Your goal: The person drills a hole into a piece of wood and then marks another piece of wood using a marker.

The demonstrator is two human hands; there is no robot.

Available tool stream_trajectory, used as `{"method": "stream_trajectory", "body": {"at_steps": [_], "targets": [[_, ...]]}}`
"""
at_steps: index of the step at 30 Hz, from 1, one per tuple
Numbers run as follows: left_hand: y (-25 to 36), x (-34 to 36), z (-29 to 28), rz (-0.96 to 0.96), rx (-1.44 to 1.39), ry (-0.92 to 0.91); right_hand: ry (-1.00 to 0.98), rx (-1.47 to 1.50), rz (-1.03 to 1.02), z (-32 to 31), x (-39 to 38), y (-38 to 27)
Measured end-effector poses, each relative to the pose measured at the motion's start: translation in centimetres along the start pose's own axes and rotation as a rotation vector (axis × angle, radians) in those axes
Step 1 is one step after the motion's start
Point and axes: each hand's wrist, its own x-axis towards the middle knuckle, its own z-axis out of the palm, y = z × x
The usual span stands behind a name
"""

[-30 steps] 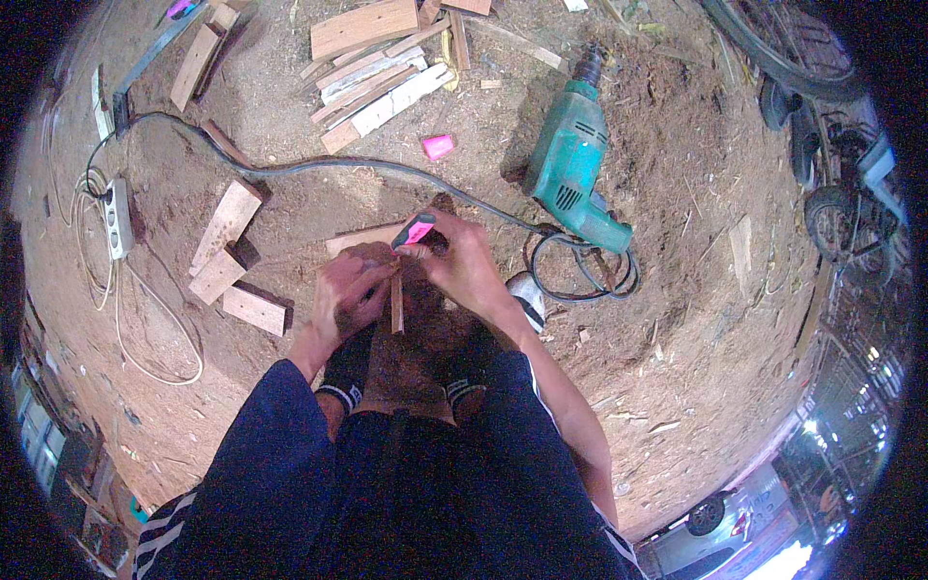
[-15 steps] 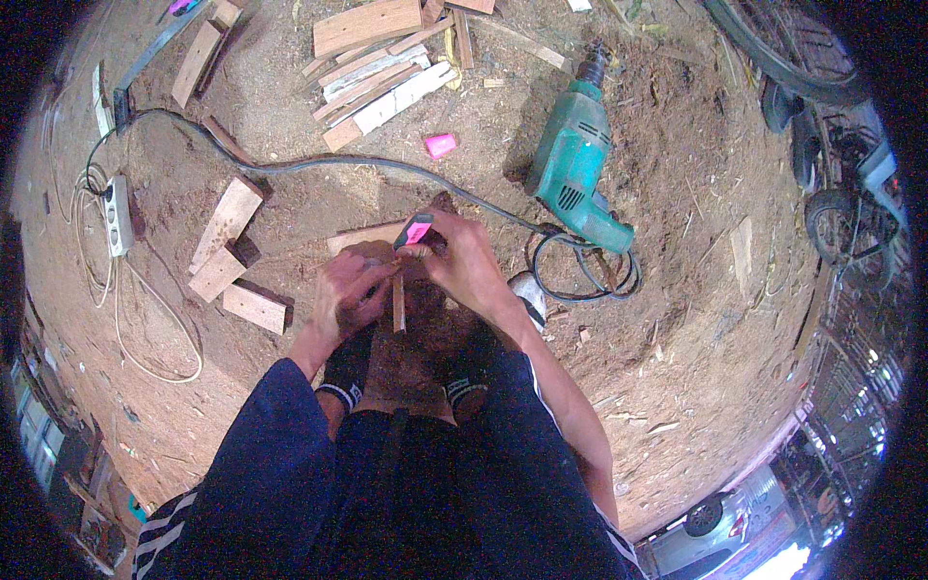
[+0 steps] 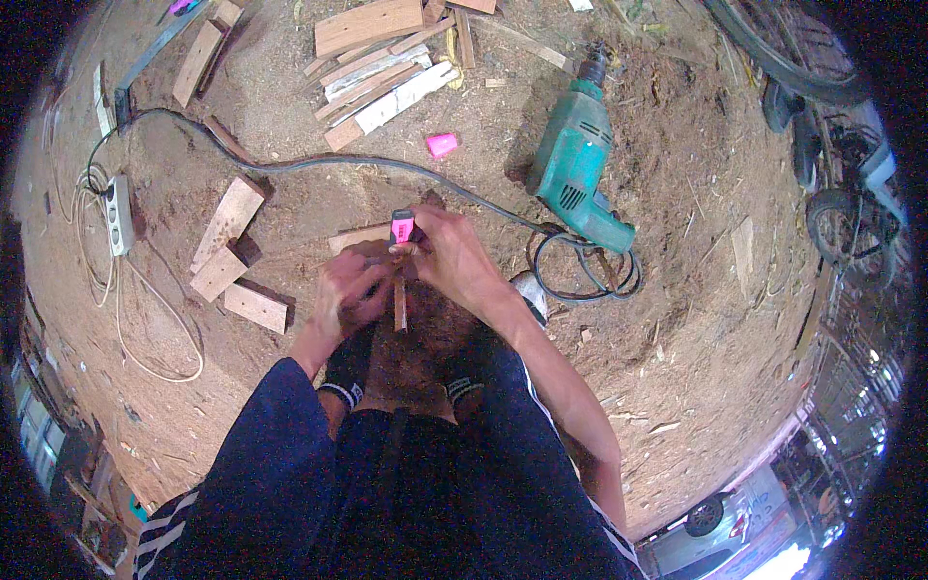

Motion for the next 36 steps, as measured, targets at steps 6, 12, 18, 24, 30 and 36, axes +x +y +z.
{"method": "stream_trajectory", "body": {"at_steps": [6,12,18,24,30,36], "targets": [[-0.4,-0.7,0.5,-0.009,0.0,-0.006,-0.004,0.018,-0.002,0.1,-0.1,0.1],[-0.6,-0.9,0.8,-0.029,0.018,0.014,-0.052,0.012,-0.018,0.2,0.0,0.9],[0.0,-0.3,0.3,-0.022,0.031,-0.008,-0.022,0.033,-0.09,0.4,0.0,1.1],[0.1,-0.4,0.0,-0.039,0.019,-0.04,-0.08,0.097,-0.061,0.2,0.2,0.7],[0.0,0.0,0.2,0.005,0.003,0.02,-0.059,0.094,-0.075,-0.2,0.3,0.4],[0.2,0.0,-0.1,-0.015,0.016,-0.013,-0.061,0.129,-0.044,0.0,0.3,0.5]]}}
